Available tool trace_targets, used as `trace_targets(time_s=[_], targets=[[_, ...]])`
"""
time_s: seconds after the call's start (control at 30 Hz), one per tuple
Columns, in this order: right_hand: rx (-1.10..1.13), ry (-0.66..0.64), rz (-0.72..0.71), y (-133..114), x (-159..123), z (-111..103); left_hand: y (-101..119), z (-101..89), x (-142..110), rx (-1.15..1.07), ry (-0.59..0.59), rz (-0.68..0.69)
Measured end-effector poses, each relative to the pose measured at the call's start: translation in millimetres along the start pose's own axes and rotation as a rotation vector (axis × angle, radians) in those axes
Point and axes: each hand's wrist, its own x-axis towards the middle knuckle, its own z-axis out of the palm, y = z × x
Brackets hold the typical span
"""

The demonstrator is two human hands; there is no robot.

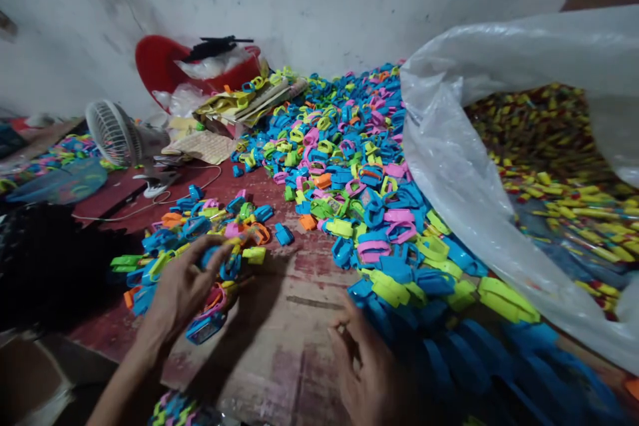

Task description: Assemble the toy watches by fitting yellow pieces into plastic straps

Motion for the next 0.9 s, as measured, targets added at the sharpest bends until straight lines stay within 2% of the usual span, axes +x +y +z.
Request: trace_targets(time_s=[0.07, 0.1, 0.13, 0.2, 0.3, 0.4, 0.53, 0.73, 0.8, 0.9], targets=[[-0.066, -0.020, -0.071, -5.6, -3.2, 5.9, -15.7, -10.5, 22.0, 0.318, 0.274, 0.093], [-0.076, -0.044, -0.109, -8.5, -4.2, 9.2, -19.9, -9.2, 29.9, 0.421, 0.351, 0.112], [-0.074, -0.069, -0.146, -11.3, -4.6, 12.4, -21.2, -3.9, 35.3, 0.480, 0.374, 0.135], [-0.068, -0.096, -0.179, -16.1, -3.6, 16.8, -15.0, 15.5, 39.9, 0.484, 0.290, 0.199], [-0.055, -0.102, -0.148, -21.3, 1.1, 17.2, 7.0, 51.7, 42.4, 0.445, 0.043, 0.294], [-0.007, -0.126, -0.081, -23.8, 5.5, 14.1, 25.3, 79.4, 50.8, 0.505, -0.067, 0.234], [0.066, -0.164, 0.022, -22.7, 5.7, 12.7, 31.4, 98.8, 58.9, 0.535, -0.117, 0.220], [0.128, -0.230, 0.103, -22.7, 4.5, 12.9, 48.0, 100.5, 47.2, 0.422, -0.250, 0.409], [0.134, -0.248, 0.111, -23.2, 4.8, 12.6, 56.4, 103.5, 50.3, 0.373, -0.216, 0.368], [0.150, -0.247, 0.123, -22.7, 4.1, 13.0, 63.1, 117.7, 66.0, 0.338, -0.120, 0.231]])
